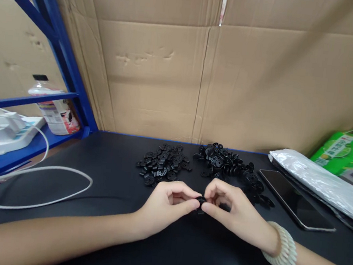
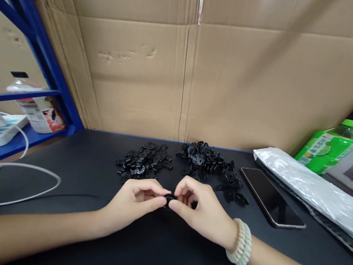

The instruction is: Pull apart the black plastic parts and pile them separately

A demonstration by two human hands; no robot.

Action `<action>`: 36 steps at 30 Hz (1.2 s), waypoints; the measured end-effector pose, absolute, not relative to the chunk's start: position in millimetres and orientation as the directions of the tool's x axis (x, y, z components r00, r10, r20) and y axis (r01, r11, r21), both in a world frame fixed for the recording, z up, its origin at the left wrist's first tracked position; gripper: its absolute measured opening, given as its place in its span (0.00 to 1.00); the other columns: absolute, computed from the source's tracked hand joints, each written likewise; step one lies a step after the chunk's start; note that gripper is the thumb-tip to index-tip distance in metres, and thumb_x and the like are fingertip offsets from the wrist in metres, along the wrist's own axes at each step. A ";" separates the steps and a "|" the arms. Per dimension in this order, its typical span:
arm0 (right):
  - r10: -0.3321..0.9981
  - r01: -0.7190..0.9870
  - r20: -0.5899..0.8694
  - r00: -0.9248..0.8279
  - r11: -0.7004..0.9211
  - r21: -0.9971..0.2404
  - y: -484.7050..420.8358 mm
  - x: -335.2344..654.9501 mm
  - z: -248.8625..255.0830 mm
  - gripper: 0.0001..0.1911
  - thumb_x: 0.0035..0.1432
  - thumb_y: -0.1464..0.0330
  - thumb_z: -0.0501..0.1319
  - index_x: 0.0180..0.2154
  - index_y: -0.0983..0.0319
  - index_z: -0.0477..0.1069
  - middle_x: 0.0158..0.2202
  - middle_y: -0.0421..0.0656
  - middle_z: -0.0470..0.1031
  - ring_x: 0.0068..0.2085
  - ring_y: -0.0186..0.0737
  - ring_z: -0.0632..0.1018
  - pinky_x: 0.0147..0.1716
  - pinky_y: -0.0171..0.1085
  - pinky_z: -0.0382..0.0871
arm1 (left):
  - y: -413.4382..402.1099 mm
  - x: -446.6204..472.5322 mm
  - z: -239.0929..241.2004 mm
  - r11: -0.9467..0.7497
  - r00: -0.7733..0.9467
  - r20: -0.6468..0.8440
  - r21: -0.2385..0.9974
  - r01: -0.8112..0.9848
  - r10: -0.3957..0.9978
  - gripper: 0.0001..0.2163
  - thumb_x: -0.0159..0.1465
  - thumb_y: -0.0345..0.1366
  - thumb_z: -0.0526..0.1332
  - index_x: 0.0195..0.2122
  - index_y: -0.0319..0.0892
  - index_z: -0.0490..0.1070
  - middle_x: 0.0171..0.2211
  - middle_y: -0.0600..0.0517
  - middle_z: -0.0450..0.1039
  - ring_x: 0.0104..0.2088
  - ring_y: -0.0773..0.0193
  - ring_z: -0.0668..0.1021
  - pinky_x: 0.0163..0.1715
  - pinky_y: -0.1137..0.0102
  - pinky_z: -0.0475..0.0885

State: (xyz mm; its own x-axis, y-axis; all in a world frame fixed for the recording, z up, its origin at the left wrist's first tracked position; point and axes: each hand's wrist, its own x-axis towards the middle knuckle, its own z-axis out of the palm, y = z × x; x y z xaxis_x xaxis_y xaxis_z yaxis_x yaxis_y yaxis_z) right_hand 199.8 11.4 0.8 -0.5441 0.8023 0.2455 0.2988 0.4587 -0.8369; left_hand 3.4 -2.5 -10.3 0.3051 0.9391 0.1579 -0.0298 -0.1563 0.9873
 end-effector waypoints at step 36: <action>0.804 0.316 0.333 -0.494 0.522 -0.792 17.3 209.0 6.1 0.14 0.65 0.62 0.53 0.30 0.61 0.70 0.28 0.40 0.71 0.31 0.36 0.72 0.32 0.34 0.65 | 88.4 -83.8 19.8 -0.324 -0.064 0.491 0.661 0.676 0.869 0.07 0.55 0.35 0.62 0.31 0.39 0.79 0.29 0.47 0.81 0.30 0.57 0.79 0.33 0.66 0.73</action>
State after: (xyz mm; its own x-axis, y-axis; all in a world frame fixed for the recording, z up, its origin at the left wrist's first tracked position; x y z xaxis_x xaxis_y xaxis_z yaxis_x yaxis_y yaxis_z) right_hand 209.0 17.3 6.1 -0.4936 0.8035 0.3327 0.3159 0.5221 -0.7922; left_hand -83.8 88.4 19.8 -0.0638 0.8686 0.4914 0.6763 -0.3245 0.6613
